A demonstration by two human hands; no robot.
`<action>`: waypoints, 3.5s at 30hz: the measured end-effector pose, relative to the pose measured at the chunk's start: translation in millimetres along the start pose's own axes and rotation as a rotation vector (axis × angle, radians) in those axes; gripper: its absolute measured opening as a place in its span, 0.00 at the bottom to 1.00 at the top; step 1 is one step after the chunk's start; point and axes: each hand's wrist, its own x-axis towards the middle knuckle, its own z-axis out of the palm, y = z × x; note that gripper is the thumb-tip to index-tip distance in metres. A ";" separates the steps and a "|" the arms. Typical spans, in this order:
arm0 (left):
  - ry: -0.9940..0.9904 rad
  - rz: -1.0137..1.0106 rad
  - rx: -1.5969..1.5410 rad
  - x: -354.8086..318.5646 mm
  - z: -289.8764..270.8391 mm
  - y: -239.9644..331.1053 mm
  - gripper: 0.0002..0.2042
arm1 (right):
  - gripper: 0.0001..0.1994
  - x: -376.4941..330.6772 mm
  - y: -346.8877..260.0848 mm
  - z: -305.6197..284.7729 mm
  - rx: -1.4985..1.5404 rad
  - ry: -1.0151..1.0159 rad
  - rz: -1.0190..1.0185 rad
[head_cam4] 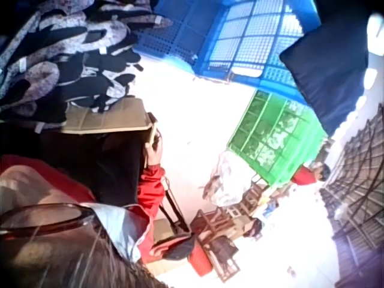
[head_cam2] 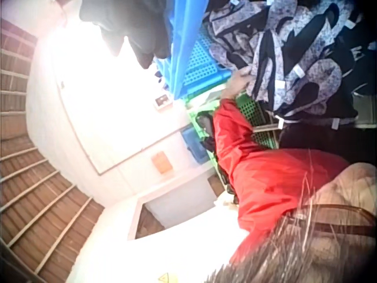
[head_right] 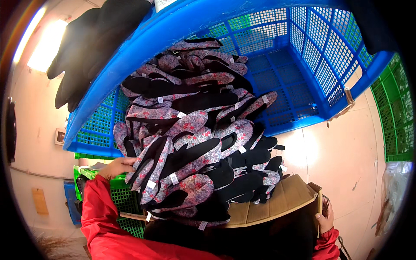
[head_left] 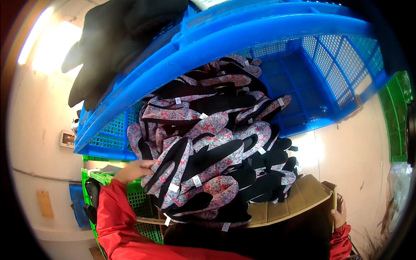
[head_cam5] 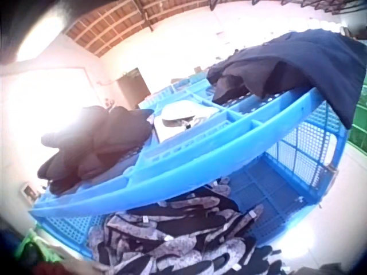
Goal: The person sits on the floor and repeatedly picks up floral-patterned slippers from a blue basket. They manipulate the heel and strap areas of each slipper, appearing to adjust or repair them, then place them into a green basket. The process is repeated for multiple slippers.
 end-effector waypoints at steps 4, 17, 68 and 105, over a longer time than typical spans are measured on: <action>0.569 0.263 1.255 51.4 -19.8 54.7 0.08 | 0.48 -3.2 1.3 -0.6 -0.037 0.002 0.001; 1.248 0.360 1.446 341.6 -90.9 135.7 0.18 | 0.49 6.1 -6.1 0.0 -0.062 -0.002 0.033; 0.766 0.504 1.315 267.0 -74.1 103.6 0.10 | 0.49 0.5 -10.2 6.2 -0.094 0.032 0.022; 0.104 0.352 0.182 84.8 -37.0 86.5 0.39 | 0.45 0.1 -10.6 6.6 -0.013 -0.017 -0.008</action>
